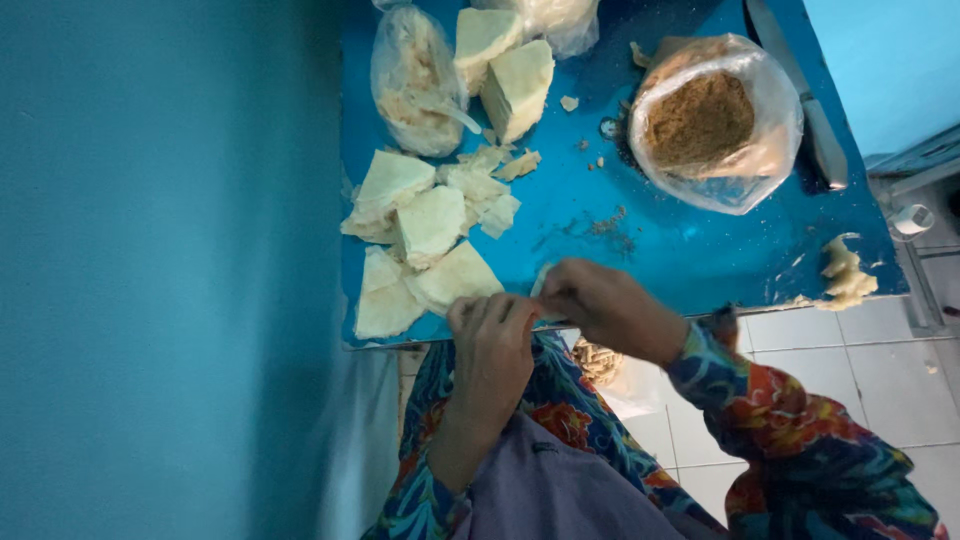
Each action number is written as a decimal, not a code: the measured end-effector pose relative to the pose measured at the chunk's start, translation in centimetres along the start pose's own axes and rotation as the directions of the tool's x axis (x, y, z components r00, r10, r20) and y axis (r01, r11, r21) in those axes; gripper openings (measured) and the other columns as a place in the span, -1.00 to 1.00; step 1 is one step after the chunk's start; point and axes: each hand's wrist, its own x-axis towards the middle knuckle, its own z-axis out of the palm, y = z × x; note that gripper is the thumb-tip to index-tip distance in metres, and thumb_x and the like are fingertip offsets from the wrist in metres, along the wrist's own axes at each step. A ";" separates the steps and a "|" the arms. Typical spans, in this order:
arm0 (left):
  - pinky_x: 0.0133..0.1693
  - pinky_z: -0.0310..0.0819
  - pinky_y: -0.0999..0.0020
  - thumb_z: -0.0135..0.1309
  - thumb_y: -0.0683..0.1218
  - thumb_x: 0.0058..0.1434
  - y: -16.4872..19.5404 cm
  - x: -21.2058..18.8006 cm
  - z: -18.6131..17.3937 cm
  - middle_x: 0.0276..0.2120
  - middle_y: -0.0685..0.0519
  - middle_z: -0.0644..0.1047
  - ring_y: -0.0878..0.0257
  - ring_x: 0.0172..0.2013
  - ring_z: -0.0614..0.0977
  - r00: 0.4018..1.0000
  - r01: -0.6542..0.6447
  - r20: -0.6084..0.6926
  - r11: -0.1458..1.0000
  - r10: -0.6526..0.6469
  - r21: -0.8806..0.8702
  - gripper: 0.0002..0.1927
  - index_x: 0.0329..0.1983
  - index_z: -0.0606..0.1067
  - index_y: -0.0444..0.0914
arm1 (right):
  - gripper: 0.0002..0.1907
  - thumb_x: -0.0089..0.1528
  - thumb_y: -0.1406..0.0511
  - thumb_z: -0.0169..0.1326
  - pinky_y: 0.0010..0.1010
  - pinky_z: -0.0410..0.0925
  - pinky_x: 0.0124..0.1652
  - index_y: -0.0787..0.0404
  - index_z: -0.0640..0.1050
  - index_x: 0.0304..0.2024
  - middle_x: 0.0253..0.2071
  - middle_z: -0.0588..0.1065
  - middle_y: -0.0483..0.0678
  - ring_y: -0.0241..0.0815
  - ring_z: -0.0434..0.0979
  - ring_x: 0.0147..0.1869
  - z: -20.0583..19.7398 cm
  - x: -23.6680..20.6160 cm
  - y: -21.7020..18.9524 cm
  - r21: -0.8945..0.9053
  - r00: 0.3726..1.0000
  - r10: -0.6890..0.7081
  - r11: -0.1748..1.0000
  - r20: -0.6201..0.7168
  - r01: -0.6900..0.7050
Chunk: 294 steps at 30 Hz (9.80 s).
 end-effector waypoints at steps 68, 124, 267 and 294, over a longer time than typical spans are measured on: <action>0.31 0.25 -0.11 0.11 -0.28 0.28 -0.5 -0.4 1.5 -0.03 0.01 0.57 0.08 0.03 0.56 0.970 -0.224 0.090 0.974 0.226 -0.038 -0.76 0.01 0.54 -0.23 | -0.37 0.20 0.54 0.06 -0.11 0.40 -0.11 0.20 0.27 0.31 -0.18 0.53 0.06 0.15 0.54 0.00 -1.8 -2.9 -1.6 -0.186 0.992 0.018 0.982 -0.129 -0.042; -0.11 0.39 -0.06 0.15 -0.15 0.32 -1.3 3.1 2.4 -0.40 -0.02 0.55 -0.02 -0.23 0.57 0.977 -0.071 0.204 0.997 0.063 0.028 -0.94 -0.27 0.53 -0.23 | -0.29 0.21 0.48 0.08 -0.21 0.47 -0.14 0.21 0.20 0.40 -0.18 0.61 0.01 -0.01 0.65 -0.06 -1.7 -0.4 -1.0 -0.107 0.996 -0.083 0.991 -0.014 0.081; -0.10 0.53 0.21 0.06 -0.16 0.39 -1.9 1.9 0.4 -0.02 -0.14 0.56 0.06 -0.08 0.62 0.934 0.283 -0.124 0.906 -0.335 -0.314 -0.66 0.20 0.43 -0.32 | -0.46 0.39 0.45 0.01 -0.39 0.49 0.00 0.32 0.23 0.41 -0.12 0.57 0.04 -0.17 0.61 -0.06 -5.2 -4.5 -0.2 0.418 0.702 0.242 0.904 -0.670 0.087; 0.30 -0.01 -0.32 0.19 -0.04 0.37 -2.1 -0.3 4.5 -0.02 0.15 0.50 0.18 0.16 0.47 0.921 -0.388 0.048 0.908 0.386 0.160 -0.79 0.03 0.53 -0.14 | -0.45 0.10 0.68 -0.14 -0.17 0.20 0.20 0.06 0.58 -0.05 -0.03 0.48 -0.01 0.05 0.35 0.10 -6.0 -13.3 7.7 -0.383 0.796 0.009 0.874 -0.606 -0.301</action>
